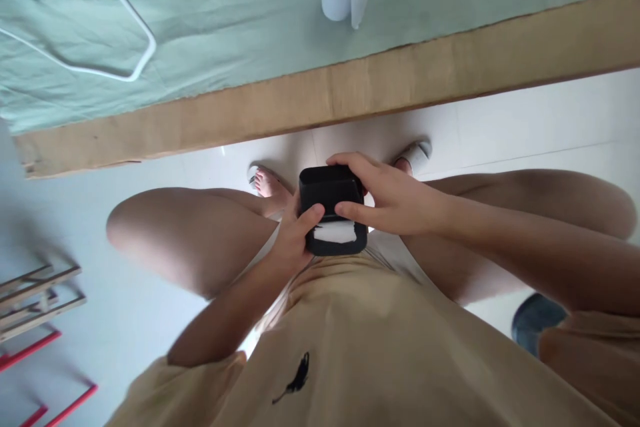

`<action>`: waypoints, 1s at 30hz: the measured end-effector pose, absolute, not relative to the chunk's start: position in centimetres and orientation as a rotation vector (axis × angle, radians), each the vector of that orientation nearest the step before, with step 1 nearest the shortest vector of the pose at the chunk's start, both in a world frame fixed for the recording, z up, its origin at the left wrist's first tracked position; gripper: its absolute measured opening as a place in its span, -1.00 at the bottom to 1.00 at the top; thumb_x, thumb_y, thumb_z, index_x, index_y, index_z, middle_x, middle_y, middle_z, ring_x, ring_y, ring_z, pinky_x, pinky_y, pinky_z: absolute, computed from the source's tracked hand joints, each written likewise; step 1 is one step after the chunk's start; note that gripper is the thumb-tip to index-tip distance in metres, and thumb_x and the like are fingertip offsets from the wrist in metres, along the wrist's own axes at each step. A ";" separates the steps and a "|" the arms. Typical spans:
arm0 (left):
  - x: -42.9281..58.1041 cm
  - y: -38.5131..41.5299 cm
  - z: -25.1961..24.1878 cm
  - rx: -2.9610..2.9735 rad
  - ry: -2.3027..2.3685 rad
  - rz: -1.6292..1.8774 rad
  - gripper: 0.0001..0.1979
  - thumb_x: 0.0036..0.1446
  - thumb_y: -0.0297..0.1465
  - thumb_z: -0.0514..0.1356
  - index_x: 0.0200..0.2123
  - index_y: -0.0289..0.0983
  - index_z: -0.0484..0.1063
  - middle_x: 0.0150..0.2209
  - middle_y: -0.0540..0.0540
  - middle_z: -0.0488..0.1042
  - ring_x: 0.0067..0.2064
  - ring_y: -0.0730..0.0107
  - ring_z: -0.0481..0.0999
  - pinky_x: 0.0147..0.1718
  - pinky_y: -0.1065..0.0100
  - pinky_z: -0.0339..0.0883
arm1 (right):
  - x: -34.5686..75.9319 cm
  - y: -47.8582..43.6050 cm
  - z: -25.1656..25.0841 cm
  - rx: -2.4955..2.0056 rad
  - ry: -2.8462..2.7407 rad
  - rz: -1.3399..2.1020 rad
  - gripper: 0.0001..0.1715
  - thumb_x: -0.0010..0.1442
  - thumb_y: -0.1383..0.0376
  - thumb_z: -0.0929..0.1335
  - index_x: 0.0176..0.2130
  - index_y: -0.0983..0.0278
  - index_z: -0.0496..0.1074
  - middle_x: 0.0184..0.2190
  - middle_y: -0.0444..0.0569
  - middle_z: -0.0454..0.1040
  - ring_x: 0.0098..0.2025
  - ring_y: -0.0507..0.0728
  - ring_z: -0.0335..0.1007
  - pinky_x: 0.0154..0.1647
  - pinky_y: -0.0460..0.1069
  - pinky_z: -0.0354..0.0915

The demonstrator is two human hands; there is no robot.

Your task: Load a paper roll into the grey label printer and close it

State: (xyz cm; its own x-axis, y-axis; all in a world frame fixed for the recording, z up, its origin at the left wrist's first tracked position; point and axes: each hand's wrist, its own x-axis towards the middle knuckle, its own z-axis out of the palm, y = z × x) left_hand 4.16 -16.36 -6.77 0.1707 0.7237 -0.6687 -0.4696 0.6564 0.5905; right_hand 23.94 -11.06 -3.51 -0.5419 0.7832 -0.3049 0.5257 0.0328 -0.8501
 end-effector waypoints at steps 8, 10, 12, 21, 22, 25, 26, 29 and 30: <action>4.3 -13.6 -7.2 0.340 0.983 0.725 -0.08 -0.17 -0.10 0.60 0.26 -0.09 0.36 -0.23 -0.04 0.59 -0.28 0.24 0.63 -0.37 0.32 0.54 | 24.7 -10.1 -3.6 -1.424 -2.159 1.439 -0.19 0.27 0.04 0.30 0.37 0.33 0.19 0.28 0.29 0.37 -0.03 0.26 0.51 -0.02 0.23 0.51; 4.2 -13.4 -7.9 0.348 0.980 0.734 -0.09 -0.15 -0.10 0.59 0.26 -0.11 0.37 -0.22 -0.06 0.60 -0.27 0.22 0.64 -0.35 0.29 0.56 | 24.6 -10.0 -4.1 -1.405 -2.200 1.405 -0.16 0.28 0.02 0.29 0.39 0.35 0.16 0.30 0.31 0.34 0.09 0.32 0.49 0.07 0.29 0.50; 3.8 -13.4 -8.2 0.366 0.980 0.739 -0.11 -0.12 -0.14 0.59 0.26 -0.12 0.36 -0.19 -0.08 0.62 -0.24 0.18 0.65 -0.32 0.27 0.57 | 24.4 -10.1 -4.4 -1.368 -2.240 1.368 -0.15 0.30 0.01 0.29 0.41 0.36 0.14 0.32 0.33 0.31 0.19 0.37 0.45 0.09 0.29 0.49; 3.4 -13.6 -8.1 0.274 0.956 0.693 -0.37 -0.06 -0.01 0.53 -0.01 -0.22 0.53 -0.26 -0.10 0.63 -0.16 0.07 0.68 -0.24 0.21 0.57 | 24.2 -9.4 -2.3 -1.576 -2.522 1.218 -0.22 0.34 0.00 0.29 0.41 0.22 0.20 0.31 0.23 0.38 0.03 0.41 0.55 -0.09 0.25 0.47; 3.6 -13.5 -8.0 0.237 0.931 0.682 -0.38 -0.06 0.04 0.51 -0.06 -0.23 0.55 -0.25 -0.11 0.64 -0.08 0.00 0.68 -0.16 0.15 0.60 | 24.4 -9.2 -1.9 -1.579 -2.558 1.186 -0.25 0.33 -0.02 0.31 0.38 0.21 0.25 0.29 0.21 0.41 0.05 0.42 0.54 -0.08 0.25 0.47; 4.0 -13.4 -7.6 0.142 0.928 0.687 -0.49 0.04 0.02 0.46 -0.15 -0.25 0.57 -0.21 -0.12 0.67 0.06 -0.04 0.66 -0.03 0.12 0.61 | 25.1 -8.9 -0.7 -1.484 -2.615 1.138 -0.27 0.29 0.00 0.35 0.34 0.19 0.30 0.26 0.16 0.43 0.15 0.42 0.49 -0.03 0.23 0.46; 4.1 -13.3 -7.4 0.125 0.943 0.699 -0.57 0.10 -0.04 0.44 -0.17 -0.25 0.57 -0.21 -0.10 0.67 0.06 -0.01 0.66 -0.01 0.13 0.61 | 25.2 -8.9 -0.5 -1.452 -2.618 1.142 -0.24 0.28 0.01 0.36 0.37 0.17 0.27 0.29 0.14 0.41 0.16 0.39 0.49 -0.03 0.21 0.47; 4.2 -13.1 -7.1 0.109 0.967 0.745 -0.76 0.23 -0.19 0.36 -0.29 -0.26 0.55 -0.33 -0.06 0.64 -0.04 0.11 0.68 -0.02 0.20 0.61 | 25.1 -9.4 -0.5 -1.423 -2.623 1.125 -0.12 0.23 0.02 0.42 0.42 0.11 0.17 0.35 0.13 0.32 0.11 0.34 0.50 -0.06 0.17 0.47; 4.2 -13.1 -7.1 0.109 0.969 0.758 -0.78 0.25 -0.23 0.35 -0.34 -0.26 0.54 -0.39 -0.05 0.61 -0.09 0.15 0.68 -0.03 0.22 0.60 | 25.1 -9.7 -0.6 -1.408 -2.635 1.084 -0.10 0.21 0.02 0.44 0.42 0.11 0.17 0.35 0.13 0.32 0.11 0.35 0.50 -0.06 0.17 0.46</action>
